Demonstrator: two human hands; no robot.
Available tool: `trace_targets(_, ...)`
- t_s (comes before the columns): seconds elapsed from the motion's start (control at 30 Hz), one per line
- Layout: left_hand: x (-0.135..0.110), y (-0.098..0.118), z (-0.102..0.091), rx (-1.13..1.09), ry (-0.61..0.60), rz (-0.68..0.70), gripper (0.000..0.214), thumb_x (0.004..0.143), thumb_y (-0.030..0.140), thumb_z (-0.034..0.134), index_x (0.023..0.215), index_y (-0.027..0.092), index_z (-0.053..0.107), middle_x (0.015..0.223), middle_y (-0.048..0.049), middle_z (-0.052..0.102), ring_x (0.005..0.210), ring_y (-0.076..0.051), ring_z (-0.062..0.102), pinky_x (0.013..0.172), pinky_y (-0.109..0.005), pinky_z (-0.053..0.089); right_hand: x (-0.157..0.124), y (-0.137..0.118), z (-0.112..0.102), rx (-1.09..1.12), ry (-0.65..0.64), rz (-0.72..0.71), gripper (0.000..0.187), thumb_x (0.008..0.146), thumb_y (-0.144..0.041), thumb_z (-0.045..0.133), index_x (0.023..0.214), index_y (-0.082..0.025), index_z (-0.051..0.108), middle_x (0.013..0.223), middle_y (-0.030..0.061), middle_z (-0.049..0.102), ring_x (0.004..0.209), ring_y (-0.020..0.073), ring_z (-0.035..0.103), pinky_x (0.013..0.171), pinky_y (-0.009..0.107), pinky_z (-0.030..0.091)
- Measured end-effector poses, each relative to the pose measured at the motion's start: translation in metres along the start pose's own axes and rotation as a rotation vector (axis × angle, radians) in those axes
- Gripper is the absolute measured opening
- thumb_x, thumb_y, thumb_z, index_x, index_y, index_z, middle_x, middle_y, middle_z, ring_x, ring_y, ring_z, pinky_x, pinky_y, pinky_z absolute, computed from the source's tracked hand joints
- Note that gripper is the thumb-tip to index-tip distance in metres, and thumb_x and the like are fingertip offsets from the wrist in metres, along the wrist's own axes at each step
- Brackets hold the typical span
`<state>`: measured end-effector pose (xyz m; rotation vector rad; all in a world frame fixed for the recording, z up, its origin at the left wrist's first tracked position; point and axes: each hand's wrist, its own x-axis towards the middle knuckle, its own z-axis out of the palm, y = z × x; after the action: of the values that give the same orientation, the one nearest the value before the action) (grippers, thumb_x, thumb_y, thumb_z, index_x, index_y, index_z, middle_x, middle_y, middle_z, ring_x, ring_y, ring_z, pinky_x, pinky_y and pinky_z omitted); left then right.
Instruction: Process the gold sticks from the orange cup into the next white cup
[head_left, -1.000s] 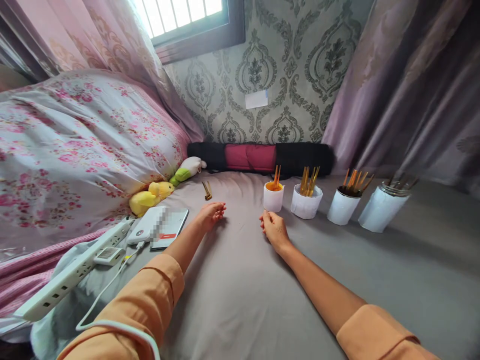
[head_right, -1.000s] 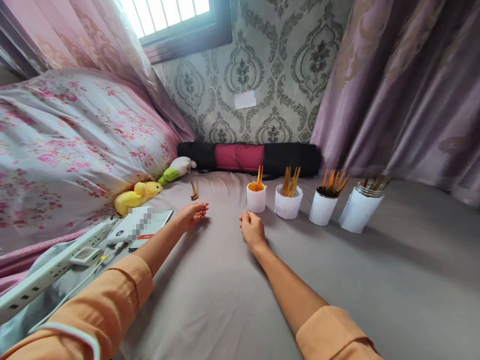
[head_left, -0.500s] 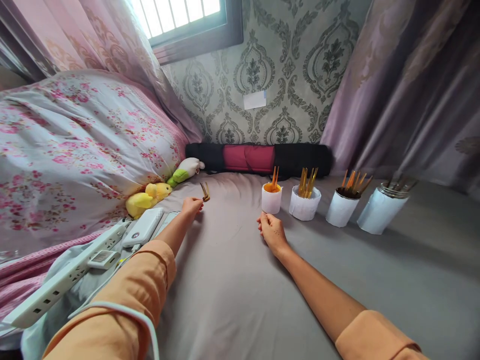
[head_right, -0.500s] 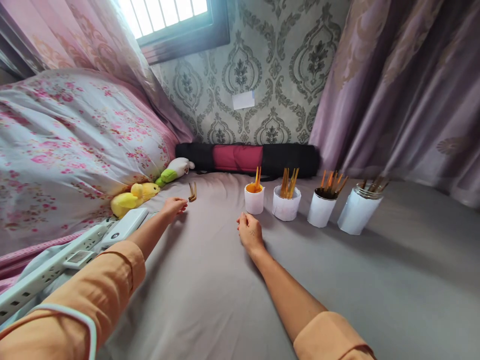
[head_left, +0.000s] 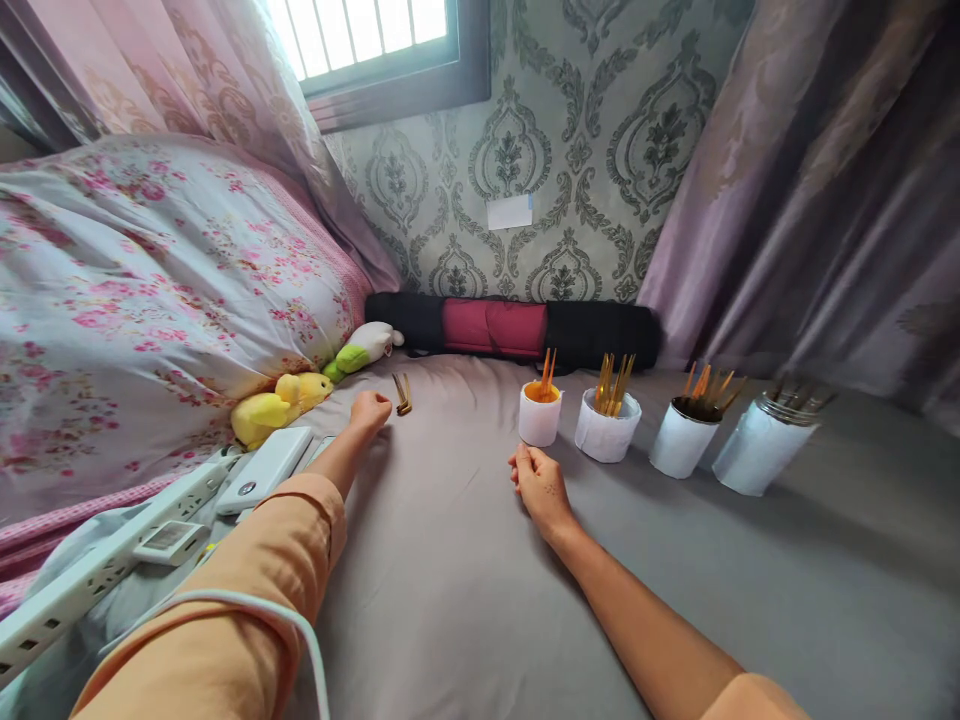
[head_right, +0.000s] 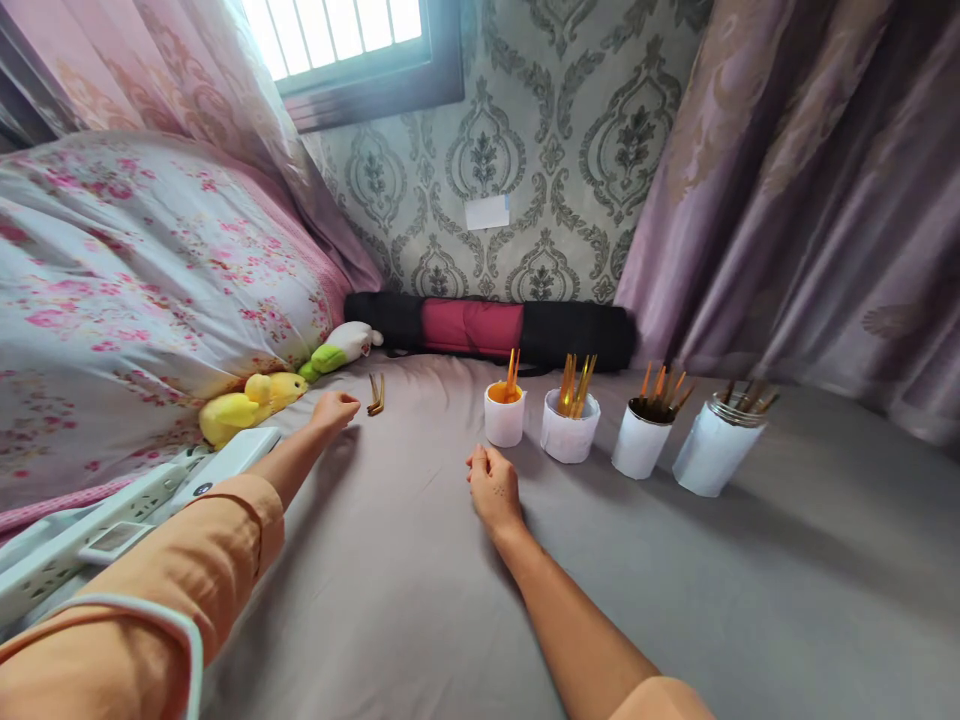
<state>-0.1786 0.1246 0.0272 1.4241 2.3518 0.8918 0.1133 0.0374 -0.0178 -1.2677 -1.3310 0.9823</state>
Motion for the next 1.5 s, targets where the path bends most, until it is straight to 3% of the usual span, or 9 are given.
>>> trace_targets(0.17, 0.011, 0.009, 0.003, 0.076, 0.033, 0.055, 0.009, 0.064, 0.015, 0.056, 0.068, 0.015, 0.064, 0.073, -0.0089, 0.066, 0.081, -0.022, 0.060, 0.068, -0.027, 0.042, 0.001, 0.002, 0.000, -0.008, 0.004, -0.006, 0.043, 0.081, -0.053, 0.037, 0.069, -0.016, 0.054, 0.054, -0.0004, 0.050, 0.043, 0.0094, 0.043, 0.042, 0.021, 0.032)
trace_targets(0.43, 0.024, 0.015, 0.017, 0.132, 0.026, 0.086, 0.004, 0.063, 0.020, 0.062, 0.064, 0.016, 0.063, 0.072, -0.0084, 0.066, 0.079, -0.022, 0.061, 0.064, -0.026, 0.042, 0.001, 0.004, 0.002, -0.024, 0.010, 0.010, 0.044, 0.081, -0.055, 0.036, 0.068, -0.017, 0.053, 0.053, -0.0009, 0.050, 0.041, 0.0092, 0.044, 0.041, 0.021, 0.031)
trace_targets(1.0, 0.029, 0.018, 0.033, 0.224, -0.032, 0.003, 0.019, 0.064, 0.032, 0.063, 0.054, 0.017, 0.054, 0.071, -0.0132, 0.065, 0.084, -0.029, 0.061, 0.065, -0.031, 0.043, 0.002, 0.010, 0.003, -0.054, 0.018, -0.024, 0.042, 0.084, -0.050, 0.034, 0.067, -0.018, 0.055, 0.054, -0.0003, 0.052, 0.045, 0.0103, 0.046, 0.044, 0.021, 0.035)
trace_targets(1.5, 0.028, 0.021, 0.035, 0.247, -0.047, -0.062, 0.009, 0.064, 0.024, 0.057, 0.059, 0.017, 0.054, 0.070, -0.0117, 0.061, 0.080, -0.027, 0.059, 0.063, -0.030, 0.041, 0.002, 0.008, 0.004, -0.063, 0.019, -0.001, 0.041, 0.084, -0.049, 0.034, 0.068, -0.018, 0.055, 0.055, -0.0003, 0.053, 0.045, 0.0104, 0.047, 0.044, 0.021, 0.035)
